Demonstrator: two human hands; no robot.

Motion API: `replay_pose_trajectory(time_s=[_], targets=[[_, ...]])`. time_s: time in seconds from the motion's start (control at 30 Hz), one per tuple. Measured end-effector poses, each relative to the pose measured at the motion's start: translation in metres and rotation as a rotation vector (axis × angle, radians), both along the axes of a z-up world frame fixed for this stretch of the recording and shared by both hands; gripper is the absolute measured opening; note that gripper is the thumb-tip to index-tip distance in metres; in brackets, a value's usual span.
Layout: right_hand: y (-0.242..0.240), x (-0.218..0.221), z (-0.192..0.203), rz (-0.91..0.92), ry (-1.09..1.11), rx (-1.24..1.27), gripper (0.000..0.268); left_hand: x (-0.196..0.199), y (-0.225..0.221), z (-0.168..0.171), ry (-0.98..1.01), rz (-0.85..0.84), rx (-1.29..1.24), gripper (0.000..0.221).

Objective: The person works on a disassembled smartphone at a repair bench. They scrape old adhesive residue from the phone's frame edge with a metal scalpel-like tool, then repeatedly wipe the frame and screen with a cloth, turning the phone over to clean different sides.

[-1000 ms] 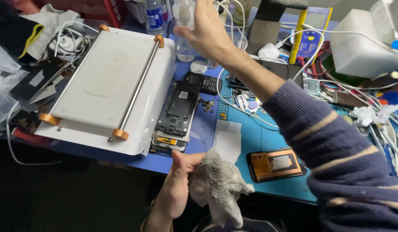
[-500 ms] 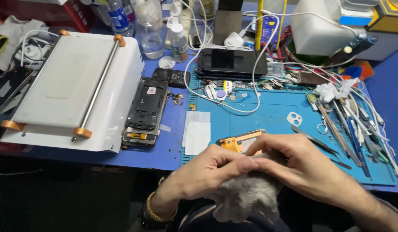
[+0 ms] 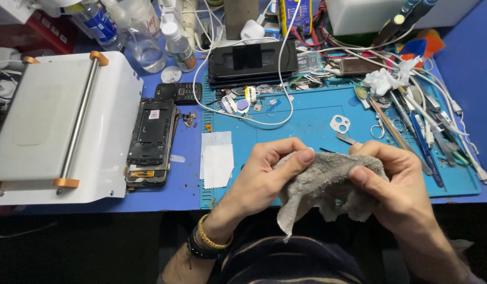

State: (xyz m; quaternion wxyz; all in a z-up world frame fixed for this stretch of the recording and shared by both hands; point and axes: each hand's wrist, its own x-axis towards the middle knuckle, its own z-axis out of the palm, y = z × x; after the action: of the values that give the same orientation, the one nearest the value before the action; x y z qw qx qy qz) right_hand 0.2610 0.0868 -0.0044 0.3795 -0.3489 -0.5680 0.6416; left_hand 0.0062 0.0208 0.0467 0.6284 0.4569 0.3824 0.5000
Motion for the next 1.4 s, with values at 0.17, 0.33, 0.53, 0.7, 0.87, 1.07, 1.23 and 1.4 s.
replay_pose_trajectory(time_s=[0.17, 0.33, 0.53, 0.7, 0.87, 1.07, 1.23, 1.4], targets=[[-0.015, -0.035, 0.021, 0.142, 0.447, 0.126, 0.025, 0.01, -0.003, -0.039, 0.115, 0.046, 0.281, 0.04], [-0.035, -0.058, 0.042, 0.015, 0.434, 0.333, 0.032, 0.038, -0.017, -0.034, -0.014, 0.022, 0.146, 0.032], [-0.045, -0.039, 0.02, -0.207, 0.289, 0.568, 0.036, 0.036, -0.036, 0.003, 0.188, 0.4, 0.43, 0.023], [-0.057, -0.045, 0.022, -0.383, 0.243, 0.565, 0.04, 0.045, -0.041, -0.034, 0.636, 0.302, 0.8, 0.006], [-0.069, -0.044, 0.005, -0.224, 0.007, 0.755, 0.036, 0.058, -0.04, -0.043, 0.549, 0.242, 0.654, 0.016], [-0.052, -0.025, 0.017, -0.247, -0.301, 0.899, 0.022, 0.053, -0.049, -0.049, 0.86, 0.045, 0.677, 0.017], [-0.027, -0.029, 0.045, -0.335, -0.672, 0.874, 0.027, 0.023, -0.045, -0.039, 1.046, 0.316, 0.832, 0.026], [-0.023, -0.04, 0.028, -0.157, -0.847, 0.953, 0.038, 0.016, -0.031, -0.038, 1.343, 0.472, 0.797, 0.067]])
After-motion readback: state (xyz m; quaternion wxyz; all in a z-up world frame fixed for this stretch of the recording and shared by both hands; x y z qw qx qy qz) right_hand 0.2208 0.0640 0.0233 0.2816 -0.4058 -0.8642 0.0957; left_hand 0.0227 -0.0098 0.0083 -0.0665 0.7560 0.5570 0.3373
